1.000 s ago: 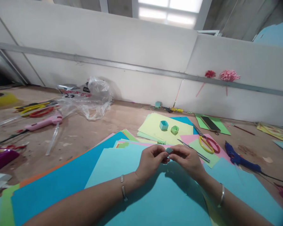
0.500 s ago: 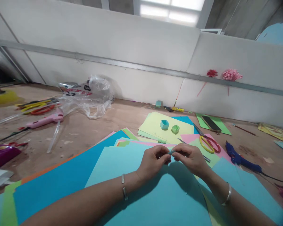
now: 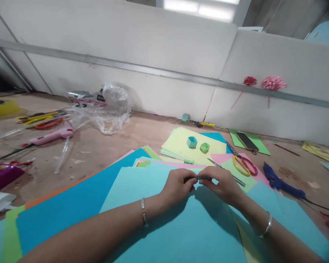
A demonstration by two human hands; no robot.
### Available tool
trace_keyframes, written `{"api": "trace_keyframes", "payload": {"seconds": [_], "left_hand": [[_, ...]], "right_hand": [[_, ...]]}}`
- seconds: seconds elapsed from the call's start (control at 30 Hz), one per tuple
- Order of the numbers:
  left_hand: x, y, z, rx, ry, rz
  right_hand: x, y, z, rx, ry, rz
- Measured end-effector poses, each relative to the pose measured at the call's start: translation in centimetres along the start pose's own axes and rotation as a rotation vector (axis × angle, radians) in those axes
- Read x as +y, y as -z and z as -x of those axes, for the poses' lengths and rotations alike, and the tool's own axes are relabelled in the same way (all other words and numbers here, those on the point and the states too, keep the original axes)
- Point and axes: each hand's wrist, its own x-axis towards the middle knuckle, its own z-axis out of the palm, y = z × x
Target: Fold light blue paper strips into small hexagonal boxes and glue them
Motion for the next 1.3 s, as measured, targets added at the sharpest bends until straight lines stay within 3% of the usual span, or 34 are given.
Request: {"api": "trace_keyframes", "payload": {"seconds": [0.23,0.4,0.53,0.63,0.8,0.93,1.13,1.3], "left_hand": [[0.0,-0.1,0.0,0.021,-0.092,-0.124],[-0.2,-0.3,-0.1,0.061,0.042,0.176],[0.2,-0.1,-0.2,0.101,0.072,0.194],[0.8,0.1,-0.1,0.015,0.1,0.354],[1.3,0.1,-0.3,-0.165,0.319,0.552],[1.1,0.1,-0.6,-0.138,0.342,0.481],[0.8,-0.2,-0.3,-0.032,0.205,0.279],[1.0,-0.6,0.0,-0.019,0.277,0.338]], "right_hand": [[0.1,-0.1,0.1,0.001,-0.048,0.03],[0.0,0.2,-0.1,0.112,-0.298,-0.16],[-0.5,0.1,-0.2,0.177,-0.389,-0.252],[-0.7,-0.4,0.0,0.219,-0.3,-0.127],[-0.5,-1.6,0.6,0.336,-0.015,0.17],[-0.5,-2.3,0.9,0.414,0.124,0.297],[-1.0,-2.7,0.8,0.495,0.241,0.414],[-1.1,-2.7,0.8,0.489,0.467,0.578]]}}
